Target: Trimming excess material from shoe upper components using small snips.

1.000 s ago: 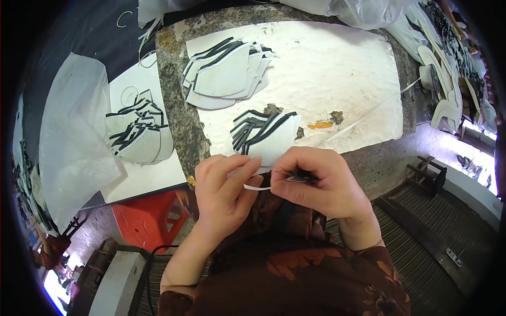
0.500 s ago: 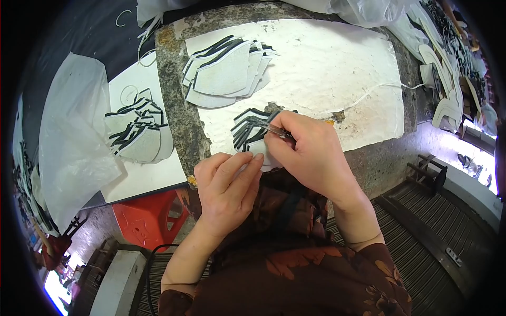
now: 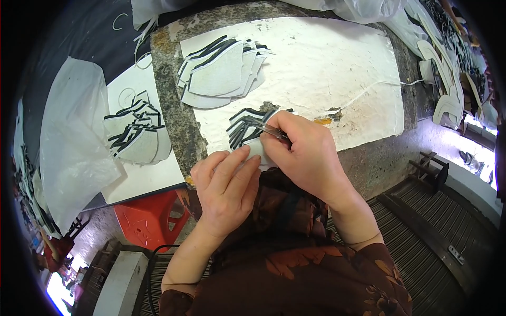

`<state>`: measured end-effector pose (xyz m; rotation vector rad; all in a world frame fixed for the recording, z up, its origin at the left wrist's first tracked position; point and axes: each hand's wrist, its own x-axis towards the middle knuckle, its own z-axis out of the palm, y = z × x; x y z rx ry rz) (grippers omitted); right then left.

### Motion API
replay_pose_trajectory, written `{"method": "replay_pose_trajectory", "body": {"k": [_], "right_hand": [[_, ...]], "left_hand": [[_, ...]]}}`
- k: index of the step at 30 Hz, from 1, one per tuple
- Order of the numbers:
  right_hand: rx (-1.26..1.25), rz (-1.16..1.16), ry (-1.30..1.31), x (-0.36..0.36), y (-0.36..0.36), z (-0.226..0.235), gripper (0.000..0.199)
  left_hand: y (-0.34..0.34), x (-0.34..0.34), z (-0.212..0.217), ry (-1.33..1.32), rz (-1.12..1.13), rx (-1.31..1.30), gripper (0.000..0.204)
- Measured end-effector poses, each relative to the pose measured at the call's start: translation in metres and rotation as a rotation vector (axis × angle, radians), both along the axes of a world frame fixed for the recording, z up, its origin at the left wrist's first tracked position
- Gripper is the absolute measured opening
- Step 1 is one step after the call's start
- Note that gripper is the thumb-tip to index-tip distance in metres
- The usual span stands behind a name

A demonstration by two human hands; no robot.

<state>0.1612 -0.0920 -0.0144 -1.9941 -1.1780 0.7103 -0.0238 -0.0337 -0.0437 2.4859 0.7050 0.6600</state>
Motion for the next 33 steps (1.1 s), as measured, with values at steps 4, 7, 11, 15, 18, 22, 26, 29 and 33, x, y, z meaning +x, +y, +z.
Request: {"method": "replay_pose_trajectory", "body": {"k": [4,7,11,15,18,22,26,29,33], "right_hand": [[-0.016,0.021,-0.016,0.001,0.0,0.001,0.01],[-0.019,0.024,-0.004,0.002,0.0,-0.001,0.01],[-0.022,0.042,-0.033,0.004,0.0,0.0,0.011],[-0.056,0.055,0.014,0.008,0.002,0.002,0.011],[-0.1,0.067,0.078,0.014,0.002,0.008,0.01],[-0.133,0.104,0.108,0.021,0.002,0.016,0.009],[-0.094,0.113,-0.003,0.029,0.001,0.015,0.011],[-0.075,0.121,-0.02,0.032,0.003,0.015,0.012],[-0.09,0.132,-0.046,0.033,0.004,0.014,0.012]], "left_hand": [[-0.001,0.005,0.001,-0.023,0.047,0.036,0.028],[0.002,0.006,0.001,0.004,0.037,0.049,0.025],[0.003,0.006,0.001,0.047,0.025,0.037,0.023],[0.003,0.006,0.0,0.046,0.033,0.047,0.023],[0.004,0.007,0.001,0.048,0.029,0.075,0.027],[0.004,0.011,0.004,0.067,0.034,0.1,0.038],[0.003,0.011,0.006,0.092,0.026,0.096,0.041],[0.002,0.011,0.006,0.09,0.035,0.083,0.041],[0.002,0.012,0.007,0.091,0.035,0.088,0.041]]}}
